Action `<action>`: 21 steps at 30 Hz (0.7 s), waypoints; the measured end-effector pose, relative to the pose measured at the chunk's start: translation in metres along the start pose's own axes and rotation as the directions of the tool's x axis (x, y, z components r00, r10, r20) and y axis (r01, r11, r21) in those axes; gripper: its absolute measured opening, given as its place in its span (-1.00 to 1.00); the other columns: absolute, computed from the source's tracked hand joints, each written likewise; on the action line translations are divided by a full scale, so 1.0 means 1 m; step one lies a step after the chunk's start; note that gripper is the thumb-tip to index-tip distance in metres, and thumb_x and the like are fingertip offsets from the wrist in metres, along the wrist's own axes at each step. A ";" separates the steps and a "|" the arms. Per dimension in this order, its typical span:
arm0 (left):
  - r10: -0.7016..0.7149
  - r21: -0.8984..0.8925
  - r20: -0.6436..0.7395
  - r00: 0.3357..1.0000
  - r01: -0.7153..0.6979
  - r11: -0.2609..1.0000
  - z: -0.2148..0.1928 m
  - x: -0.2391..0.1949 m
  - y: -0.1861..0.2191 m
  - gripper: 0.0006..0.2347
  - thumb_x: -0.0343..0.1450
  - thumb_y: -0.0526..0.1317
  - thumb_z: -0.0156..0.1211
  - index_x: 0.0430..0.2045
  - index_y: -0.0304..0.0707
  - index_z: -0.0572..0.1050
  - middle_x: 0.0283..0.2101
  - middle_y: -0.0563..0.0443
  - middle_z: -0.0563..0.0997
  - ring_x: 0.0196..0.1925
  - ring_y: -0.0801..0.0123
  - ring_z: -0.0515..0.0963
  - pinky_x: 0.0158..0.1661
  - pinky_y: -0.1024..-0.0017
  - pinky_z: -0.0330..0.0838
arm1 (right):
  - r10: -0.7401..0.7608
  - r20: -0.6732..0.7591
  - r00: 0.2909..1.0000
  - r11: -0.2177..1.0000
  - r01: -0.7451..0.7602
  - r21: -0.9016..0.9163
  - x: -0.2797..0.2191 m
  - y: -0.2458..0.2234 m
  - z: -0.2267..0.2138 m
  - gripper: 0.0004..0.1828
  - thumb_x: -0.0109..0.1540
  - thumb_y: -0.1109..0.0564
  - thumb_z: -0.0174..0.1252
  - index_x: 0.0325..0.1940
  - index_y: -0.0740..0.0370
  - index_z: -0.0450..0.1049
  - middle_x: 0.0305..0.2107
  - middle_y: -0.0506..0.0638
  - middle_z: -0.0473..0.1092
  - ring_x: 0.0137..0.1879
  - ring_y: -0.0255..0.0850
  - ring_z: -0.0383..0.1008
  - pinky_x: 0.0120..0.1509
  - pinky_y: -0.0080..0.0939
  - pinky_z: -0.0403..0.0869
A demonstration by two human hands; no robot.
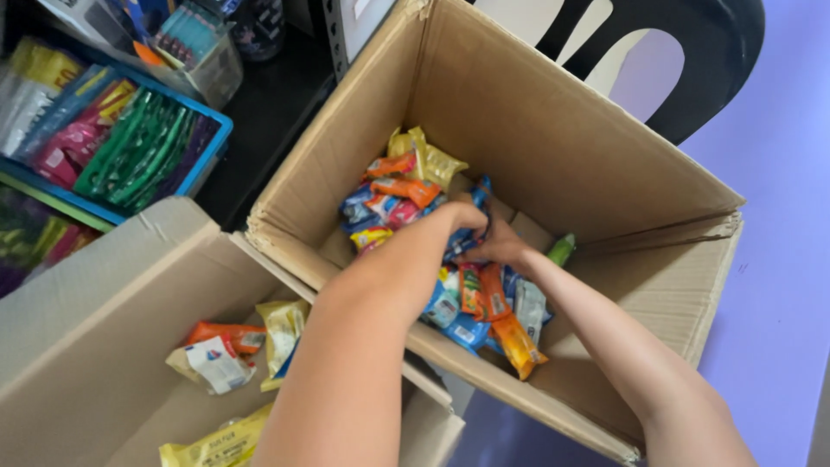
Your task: Sort various hygiene sachets, soap bars, and snack packets from large cardboard boxes into smaller containers or onto retail shelves.
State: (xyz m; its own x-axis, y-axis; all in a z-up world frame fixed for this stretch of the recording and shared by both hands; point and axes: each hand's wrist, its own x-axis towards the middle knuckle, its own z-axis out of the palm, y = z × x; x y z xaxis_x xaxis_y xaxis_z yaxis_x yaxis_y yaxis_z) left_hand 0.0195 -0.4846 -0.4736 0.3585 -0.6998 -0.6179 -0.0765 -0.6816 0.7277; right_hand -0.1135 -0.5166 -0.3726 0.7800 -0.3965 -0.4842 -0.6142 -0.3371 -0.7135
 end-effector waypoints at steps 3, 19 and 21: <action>0.047 0.044 0.052 0.998 -0.049 0.998 0.003 0.015 -0.006 -0.43 -0.12 -0.40 0.32 -0.14 -0.42 0.58 -0.08 -0.27 0.67 -0.04 0.02 0.69 -0.16 0.17 0.63 | -0.027 0.016 0.999 0.999 0.027 0.018 0.013 0.023 0.003 0.51 -0.31 0.06 0.63 0.59 0.19 -0.11 0.19 0.16 0.40 0.31 -0.06 0.42 0.40 -0.09 0.41; 0.084 0.412 0.262 0.962 -0.190 0.891 -0.038 0.012 0.026 -0.66 -0.02 -0.38 0.42 -0.36 -0.37 0.69 -0.13 -0.24 0.72 -0.12 0.11 0.69 -0.12 0.20 0.60 | -0.194 0.095 0.976 0.764 0.211 -0.610 -0.005 -0.034 0.012 -0.18 -0.22 -0.19 0.57 -0.02 0.22 0.46 -0.17 0.28 0.54 0.03 0.14 0.55 0.17 0.07 0.48; 0.137 0.425 0.237 0.962 -0.230 0.876 -0.041 0.008 0.026 -0.65 -0.04 -0.38 0.44 -0.38 -0.35 0.69 -0.14 -0.23 0.71 -0.11 0.11 0.69 -0.12 0.20 0.60 | -0.164 0.145 0.976 0.747 0.219 -0.627 -0.007 -0.040 0.012 -0.23 -0.19 -0.21 0.53 -0.01 0.15 0.49 -0.14 0.24 0.55 0.04 0.15 0.55 0.18 0.08 0.48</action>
State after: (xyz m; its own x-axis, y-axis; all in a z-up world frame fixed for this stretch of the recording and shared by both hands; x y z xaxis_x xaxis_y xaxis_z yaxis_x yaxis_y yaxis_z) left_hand 0.0583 -0.4995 -0.4476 0.1137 -0.8171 -0.5652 -0.5446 -0.5270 0.6524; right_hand -0.0927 -0.4904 -0.3466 0.8790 -0.2080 -0.4290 -0.3637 -0.8744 -0.3212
